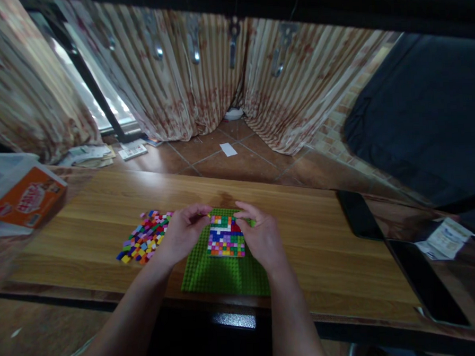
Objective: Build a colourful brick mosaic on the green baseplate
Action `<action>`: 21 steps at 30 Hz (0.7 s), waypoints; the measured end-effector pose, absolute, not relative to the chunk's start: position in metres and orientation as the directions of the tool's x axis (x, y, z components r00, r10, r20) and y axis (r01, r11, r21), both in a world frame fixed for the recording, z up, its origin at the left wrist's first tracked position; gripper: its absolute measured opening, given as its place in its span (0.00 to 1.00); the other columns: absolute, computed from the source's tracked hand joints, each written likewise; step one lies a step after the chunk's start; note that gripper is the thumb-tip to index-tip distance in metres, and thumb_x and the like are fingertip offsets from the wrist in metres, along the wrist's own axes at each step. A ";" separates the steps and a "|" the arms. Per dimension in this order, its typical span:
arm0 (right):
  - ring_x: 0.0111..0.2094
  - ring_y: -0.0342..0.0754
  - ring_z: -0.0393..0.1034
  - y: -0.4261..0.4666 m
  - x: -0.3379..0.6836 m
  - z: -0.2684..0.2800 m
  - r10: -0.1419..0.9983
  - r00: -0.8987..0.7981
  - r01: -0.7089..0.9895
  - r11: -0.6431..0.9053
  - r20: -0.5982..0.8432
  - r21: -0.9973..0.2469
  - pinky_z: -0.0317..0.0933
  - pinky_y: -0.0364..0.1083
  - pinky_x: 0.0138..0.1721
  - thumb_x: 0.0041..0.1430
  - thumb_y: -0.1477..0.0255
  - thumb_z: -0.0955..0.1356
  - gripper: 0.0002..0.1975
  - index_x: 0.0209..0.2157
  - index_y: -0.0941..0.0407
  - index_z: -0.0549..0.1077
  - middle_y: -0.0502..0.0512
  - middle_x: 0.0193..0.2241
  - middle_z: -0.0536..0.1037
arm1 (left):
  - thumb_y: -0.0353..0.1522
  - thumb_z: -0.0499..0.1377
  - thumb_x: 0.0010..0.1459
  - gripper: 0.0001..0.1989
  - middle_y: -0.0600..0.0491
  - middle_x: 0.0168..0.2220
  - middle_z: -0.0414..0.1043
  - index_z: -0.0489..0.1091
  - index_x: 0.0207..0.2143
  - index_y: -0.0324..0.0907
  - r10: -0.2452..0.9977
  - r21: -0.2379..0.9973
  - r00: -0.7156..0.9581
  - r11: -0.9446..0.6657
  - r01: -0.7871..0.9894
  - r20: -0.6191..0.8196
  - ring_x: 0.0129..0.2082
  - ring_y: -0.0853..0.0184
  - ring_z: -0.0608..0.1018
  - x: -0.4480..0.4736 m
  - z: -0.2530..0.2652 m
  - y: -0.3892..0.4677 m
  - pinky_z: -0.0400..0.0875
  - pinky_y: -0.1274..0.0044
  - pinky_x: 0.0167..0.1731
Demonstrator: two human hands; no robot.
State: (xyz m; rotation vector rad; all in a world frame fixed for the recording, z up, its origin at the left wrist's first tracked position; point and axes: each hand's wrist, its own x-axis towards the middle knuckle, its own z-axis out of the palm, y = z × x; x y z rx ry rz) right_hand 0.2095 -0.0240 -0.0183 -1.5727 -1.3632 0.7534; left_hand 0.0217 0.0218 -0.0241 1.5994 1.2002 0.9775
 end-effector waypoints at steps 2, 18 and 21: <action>0.42 0.52 0.79 -0.024 0.211 -0.019 0.974 0.200 0.426 0.009 0.104 -0.905 0.69 0.53 0.49 0.58 0.69 0.69 0.18 0.50 0.51 0.77 0.53 0.39 0.85 | 0.27 0.58 0.55 0.08 0.50 0.35 0.79 0.76 0.35 0.40 0.972 0.949 0.220 -0.145 0.281 0.083 0.37 0.64 0.79 0.022 -0.024 0.022 0.74 0.74 0.41; 0.34 0.51 0.79 -0.011 0.211 -0.035 0.959 0.272 0.061 -0.102 -0.082 -0.993 0.71 0.50 0.38 0.46 0.65 0.74 0.21 0.44 0.55 0.79 0.56 0.34 0.85 | 0.25 0.57 0.55 0.09 0.48 0.36 0.80 0.76 0.36 0.39 0.970 0.934 0.219 -0.170 0.315 0.103 0.38 0.63 0.80 0.024 -0.029 0.021 0.74 0.71 0.43; 0.35 0.52 0.80 -0.010 0.212 -0.036 0.961 0.262 0.066 -0.113 -0.092 -0.991 0.71 0.50 0.39 0.47 0.66 0.74 0.20 0.43 0.55 0.79 0.57 0.35 0.85 | 0.25 0.57 0.55 0.09 0.48 0.36 0.80 0.76 0.36 0.39 0.970 0.932 0.218 -0.174 0.318 0.107 0.38 0.63 0.80 0.025 -0.029 0.021 0.74 0.71 0.44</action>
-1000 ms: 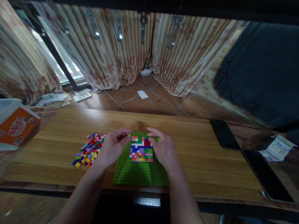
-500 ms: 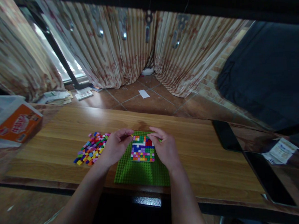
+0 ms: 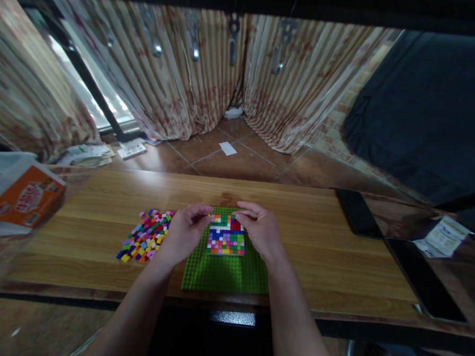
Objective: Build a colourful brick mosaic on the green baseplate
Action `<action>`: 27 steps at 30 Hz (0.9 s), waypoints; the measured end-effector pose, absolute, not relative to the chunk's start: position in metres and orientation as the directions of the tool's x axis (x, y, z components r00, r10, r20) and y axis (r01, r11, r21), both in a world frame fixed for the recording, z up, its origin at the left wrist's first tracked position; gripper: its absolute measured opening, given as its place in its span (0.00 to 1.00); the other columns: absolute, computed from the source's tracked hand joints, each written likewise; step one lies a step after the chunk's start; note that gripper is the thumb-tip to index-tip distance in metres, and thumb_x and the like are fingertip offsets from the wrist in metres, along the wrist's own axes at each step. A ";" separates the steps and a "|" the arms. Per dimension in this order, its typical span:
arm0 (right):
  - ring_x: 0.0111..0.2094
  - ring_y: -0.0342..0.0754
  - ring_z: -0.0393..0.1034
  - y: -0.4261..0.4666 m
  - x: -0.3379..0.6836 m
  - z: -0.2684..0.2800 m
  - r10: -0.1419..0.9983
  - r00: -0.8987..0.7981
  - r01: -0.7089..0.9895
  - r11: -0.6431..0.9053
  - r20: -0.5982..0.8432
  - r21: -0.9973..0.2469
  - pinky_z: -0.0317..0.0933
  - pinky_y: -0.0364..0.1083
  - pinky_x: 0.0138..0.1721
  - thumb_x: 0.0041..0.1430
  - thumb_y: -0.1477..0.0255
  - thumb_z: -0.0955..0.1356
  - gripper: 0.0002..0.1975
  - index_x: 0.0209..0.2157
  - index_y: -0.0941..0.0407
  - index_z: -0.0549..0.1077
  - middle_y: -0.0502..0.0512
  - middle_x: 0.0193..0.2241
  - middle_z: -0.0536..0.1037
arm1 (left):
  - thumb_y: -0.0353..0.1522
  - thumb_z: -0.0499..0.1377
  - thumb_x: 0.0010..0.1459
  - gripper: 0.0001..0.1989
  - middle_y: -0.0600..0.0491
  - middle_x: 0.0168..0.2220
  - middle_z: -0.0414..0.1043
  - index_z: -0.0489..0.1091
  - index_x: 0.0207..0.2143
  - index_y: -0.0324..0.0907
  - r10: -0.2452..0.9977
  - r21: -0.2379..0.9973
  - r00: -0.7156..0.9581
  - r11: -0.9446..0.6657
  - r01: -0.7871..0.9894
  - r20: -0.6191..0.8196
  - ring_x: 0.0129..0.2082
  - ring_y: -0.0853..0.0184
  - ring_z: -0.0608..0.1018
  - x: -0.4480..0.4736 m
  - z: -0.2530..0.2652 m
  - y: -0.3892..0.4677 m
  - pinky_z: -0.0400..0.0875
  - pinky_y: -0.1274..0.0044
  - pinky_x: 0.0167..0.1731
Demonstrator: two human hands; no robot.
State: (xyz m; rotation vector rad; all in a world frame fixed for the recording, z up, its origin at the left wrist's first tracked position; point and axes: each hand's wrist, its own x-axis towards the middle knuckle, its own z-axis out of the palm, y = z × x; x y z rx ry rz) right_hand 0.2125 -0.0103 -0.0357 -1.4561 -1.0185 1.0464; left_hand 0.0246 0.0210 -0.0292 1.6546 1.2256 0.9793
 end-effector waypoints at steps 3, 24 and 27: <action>0.35 0.52 0.80 -0.009 0.213 -0.035 0.961 0.260 0.091 -0.121 -0.094 -0.988 0.72 0.50 0.39 0.47 0.68 0.73 0.19 0.43 0.56 0.79 0.58 0.35 0.85 | 0.25 0.58 0.55 0.08 0.49 0.35 0.80 0.77 0.35 0.39 0.972 0.931 0.208 -0.172 0.322 0.108 0.38 0.63 0.80 0.025 -0.029 0.021 0.74 0.71 0.44; 0.42 0.49 0.77 -0.026 0.200 -0.012 0.935 0.221 0.241 0.223 0.277 -0.944 0.69 0.51 0.46 0.60 0.68 0.69 0.09 0.41 0.48 0.81 0.53 0.40 0.83 | 0.28 0.64 0.52 0.10 0.52 0.37 0.80 0.77 0.39 0.41 0.971 0.991 0.199 -0.124 -0.051 0.131 0.37 0.66 0.80 0.033 -0.015 0.016 0.74 0.73 0.44; 0.43 0.48 0.75 -0.026 0.194 -0.012 0.935 0.120 0.285 0.289 0.333 -0.914 0.68 0.49 0.46 0.61 0.70 0.69 0.10 0.42 0.47 0.81 0.52 0.40 0.82 | 0.27 0.65 0.51 0.11 0.52 0.37 0.80 0.77 0.39 0.41 0.965 0.986 0.235 -0.089 -0.138 0.120 0.38 0.67 0.80 0.037 -0.011 0.014 0.74 0.74 0.45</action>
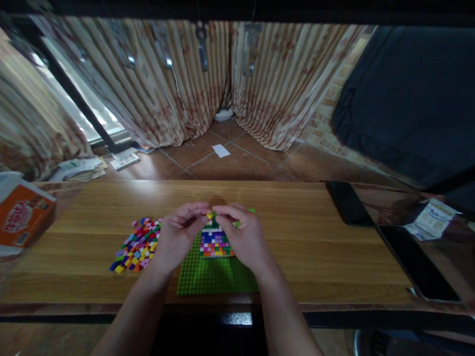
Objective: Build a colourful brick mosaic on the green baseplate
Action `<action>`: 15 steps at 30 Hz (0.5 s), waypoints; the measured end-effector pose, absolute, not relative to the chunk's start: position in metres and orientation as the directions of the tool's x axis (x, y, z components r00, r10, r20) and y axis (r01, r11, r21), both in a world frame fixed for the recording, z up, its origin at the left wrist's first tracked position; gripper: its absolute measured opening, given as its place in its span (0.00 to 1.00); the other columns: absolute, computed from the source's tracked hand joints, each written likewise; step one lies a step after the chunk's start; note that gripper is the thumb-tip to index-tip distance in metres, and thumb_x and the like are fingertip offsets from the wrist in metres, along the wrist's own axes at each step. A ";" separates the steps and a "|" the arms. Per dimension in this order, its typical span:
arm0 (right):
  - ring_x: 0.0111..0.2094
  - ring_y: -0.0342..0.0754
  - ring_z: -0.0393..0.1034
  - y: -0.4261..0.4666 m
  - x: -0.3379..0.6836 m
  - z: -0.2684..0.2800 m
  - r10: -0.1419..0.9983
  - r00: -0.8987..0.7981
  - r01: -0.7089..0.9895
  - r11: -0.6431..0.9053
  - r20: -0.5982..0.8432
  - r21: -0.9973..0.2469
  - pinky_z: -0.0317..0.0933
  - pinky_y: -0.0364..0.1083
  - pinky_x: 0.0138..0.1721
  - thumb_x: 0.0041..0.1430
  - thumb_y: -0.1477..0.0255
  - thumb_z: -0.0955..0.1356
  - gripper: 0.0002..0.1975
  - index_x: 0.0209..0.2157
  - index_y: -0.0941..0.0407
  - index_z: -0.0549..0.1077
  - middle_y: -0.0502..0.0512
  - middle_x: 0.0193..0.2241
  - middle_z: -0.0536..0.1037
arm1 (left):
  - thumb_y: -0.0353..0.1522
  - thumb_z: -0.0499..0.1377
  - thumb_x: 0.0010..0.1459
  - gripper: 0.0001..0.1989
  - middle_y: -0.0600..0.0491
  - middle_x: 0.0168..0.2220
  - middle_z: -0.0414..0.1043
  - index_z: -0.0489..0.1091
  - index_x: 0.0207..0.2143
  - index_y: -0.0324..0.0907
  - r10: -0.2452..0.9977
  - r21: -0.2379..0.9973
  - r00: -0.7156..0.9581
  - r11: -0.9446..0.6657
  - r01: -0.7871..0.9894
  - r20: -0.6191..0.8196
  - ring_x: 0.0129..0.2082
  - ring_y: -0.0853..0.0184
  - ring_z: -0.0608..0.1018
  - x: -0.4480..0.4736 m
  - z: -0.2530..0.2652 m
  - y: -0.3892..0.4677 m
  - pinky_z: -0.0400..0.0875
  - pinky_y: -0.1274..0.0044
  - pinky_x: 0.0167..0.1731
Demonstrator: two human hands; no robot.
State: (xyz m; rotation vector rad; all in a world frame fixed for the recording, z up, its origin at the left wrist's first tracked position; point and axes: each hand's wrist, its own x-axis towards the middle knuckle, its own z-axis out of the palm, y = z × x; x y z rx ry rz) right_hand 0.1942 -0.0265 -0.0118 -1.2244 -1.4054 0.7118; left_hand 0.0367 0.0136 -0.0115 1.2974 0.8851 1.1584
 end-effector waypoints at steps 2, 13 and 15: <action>0.43 0.48 0.75 -0.027 0.192 -0.012 0.933 0.092 0.300 0.308 0.348 -0.903 0.68 0.49 0.46 0.61 0.71 0.69 0.10 0.42 0.48 0.81 0.52 0.39 0.81 | 0.27 0.65 0.51 0.11 0.52 0.37 0.81 0.76 0.39 0.41 0.961 0.981 0.255 -0.067 -0.180 0.112 0.38 0.67 0.80 0.038 -0.010 0.013 0.74 0.74 0.44; 0.40 0.49 0.75 -0.029 0.183 -0.010 0.919 0.080 0.428 0.319 0.387 -0.846 0.67 0.49 0.45 0.60 0.67 0.70 0.06 0.37 0.49 0.80 0.52 0.36 0.81 | 0.31 0.65 0.52 0.12 0.50 0.37 0.82 0.76 0.41 0.39 0.966 0.991 0.244 -0.052 -0.123 0.081 0.37 0.65 0.82 0.037 -0.011 0.013 0.77 0.73 0.41; 0.39 0.49 0.75 -0.029 0.182 -0.010 0.914 0.095 0.445 0.315 0.395 -0.838 0.67 0.48 0.44 0.60 0.67 0.69 0.05 0.35 0.49 0.80 0.52 0.35 0.81 | 0.31 0.65 0.52 0.11 0.50 0.37 0.82 0.76 0.39 0.39 0.968 0.992 0.237 -0.056 -0.114 0.081 0.37 0.65 0.82 0.037 -0.010 0.012 0.77 0.73 0.42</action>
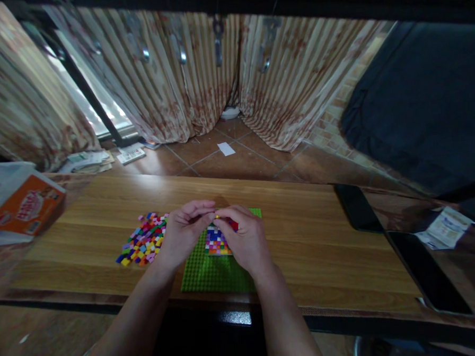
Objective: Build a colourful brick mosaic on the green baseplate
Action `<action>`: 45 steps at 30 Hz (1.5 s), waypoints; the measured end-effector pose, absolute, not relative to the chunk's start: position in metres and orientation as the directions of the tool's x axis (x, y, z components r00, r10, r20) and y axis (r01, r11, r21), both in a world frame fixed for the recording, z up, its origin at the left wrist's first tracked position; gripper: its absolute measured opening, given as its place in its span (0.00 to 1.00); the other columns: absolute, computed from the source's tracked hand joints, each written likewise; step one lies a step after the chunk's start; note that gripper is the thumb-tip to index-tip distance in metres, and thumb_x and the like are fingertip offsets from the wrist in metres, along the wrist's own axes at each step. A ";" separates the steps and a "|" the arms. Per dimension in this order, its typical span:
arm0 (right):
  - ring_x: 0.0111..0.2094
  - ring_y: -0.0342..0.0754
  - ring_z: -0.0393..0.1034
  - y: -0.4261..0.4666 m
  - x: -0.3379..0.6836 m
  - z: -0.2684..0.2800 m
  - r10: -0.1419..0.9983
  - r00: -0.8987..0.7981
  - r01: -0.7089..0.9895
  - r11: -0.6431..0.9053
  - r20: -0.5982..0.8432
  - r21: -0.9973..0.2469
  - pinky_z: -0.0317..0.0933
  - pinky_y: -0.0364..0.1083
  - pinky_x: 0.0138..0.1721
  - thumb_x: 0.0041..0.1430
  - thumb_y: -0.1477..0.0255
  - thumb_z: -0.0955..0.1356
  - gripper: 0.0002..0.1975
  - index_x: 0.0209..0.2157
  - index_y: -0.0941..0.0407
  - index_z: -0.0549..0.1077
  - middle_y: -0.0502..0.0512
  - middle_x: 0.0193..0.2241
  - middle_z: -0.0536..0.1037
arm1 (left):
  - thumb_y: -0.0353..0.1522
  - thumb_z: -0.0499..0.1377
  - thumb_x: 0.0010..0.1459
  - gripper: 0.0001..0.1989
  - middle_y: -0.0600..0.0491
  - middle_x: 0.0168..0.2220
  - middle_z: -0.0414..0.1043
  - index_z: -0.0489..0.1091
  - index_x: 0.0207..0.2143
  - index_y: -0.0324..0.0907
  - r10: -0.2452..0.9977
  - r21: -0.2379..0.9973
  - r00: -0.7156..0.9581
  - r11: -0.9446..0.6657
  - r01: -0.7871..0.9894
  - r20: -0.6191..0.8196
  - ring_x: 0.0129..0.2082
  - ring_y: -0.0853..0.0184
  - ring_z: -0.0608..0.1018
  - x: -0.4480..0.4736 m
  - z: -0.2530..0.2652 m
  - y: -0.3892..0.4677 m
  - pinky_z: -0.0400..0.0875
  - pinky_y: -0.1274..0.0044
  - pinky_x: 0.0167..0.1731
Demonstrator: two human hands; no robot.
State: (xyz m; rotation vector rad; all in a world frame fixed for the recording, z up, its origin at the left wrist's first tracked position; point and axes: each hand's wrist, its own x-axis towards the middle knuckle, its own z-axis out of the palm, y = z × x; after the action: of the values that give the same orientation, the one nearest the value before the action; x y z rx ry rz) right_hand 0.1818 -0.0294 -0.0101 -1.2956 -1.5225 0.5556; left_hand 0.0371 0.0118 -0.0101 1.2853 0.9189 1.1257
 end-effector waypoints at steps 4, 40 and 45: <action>0.36 0.47 0.74 -0.030 0.182 -0.010 0.913 0.108 0.485 0.298 0.394 -0.822 0.66 0.46 0.41 0.61 0.70 0.69 0.05 0.34 0.51 0.79 0.51 0.32 0.80 | 0.32 0.64 0.54 0.09 0.49 0.38 0.82 0.77 0.38 0.39 0.965 0.991 0.244 -0.075 -0.109 0.099 0.38 0.65 0.82 0.037 -0.008 0.010 0.77 0.73 0.42; 0.37 0.52 0.79 -0.018 0.222 -0.032 0.966 0.254 0.280 -0.113 -0.040 -0.953 0.69 0.52 0.44 0.50 0.66 0.72 0.10 0.34 0.52 0.83 0.54 0.36 0.85 | 0.30 0.60 0.56 0.07 0.50 0.35 0.81 0.78 0.36 0.40 0.975 0.962 0.176 -0.171 0.213 0.135 0.35 0.64 0.81 0.026 -0.022 0.019 0.75 0.74 0.38; 0.35 0.52 0.79 -0.018 0.221 -0.030 0.970 0.241 0.343 -0.095 -0.010 -0.934 0.70 0.52 0.42 0.50 0.67 0.71 0.09 0.33 0.51 0.84 0.54 0.34 0.85 | 0.28 0.60 0.56 0.08 0.51 0.34 0.81 0.79 0.36 0.42 0.969 0.906 0.229 -0.176 0.385 0.091 0.32 0.65 0.80 0.029 -0.019 0.015 0.74 0.74 0.36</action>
State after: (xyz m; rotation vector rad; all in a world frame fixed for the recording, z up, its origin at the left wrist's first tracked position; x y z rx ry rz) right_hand 0.2209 -0.0177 -0.0301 -1.6122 -1.2514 0.8742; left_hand 0.0290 0.0153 -0.0190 1.7056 1.2705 0.9237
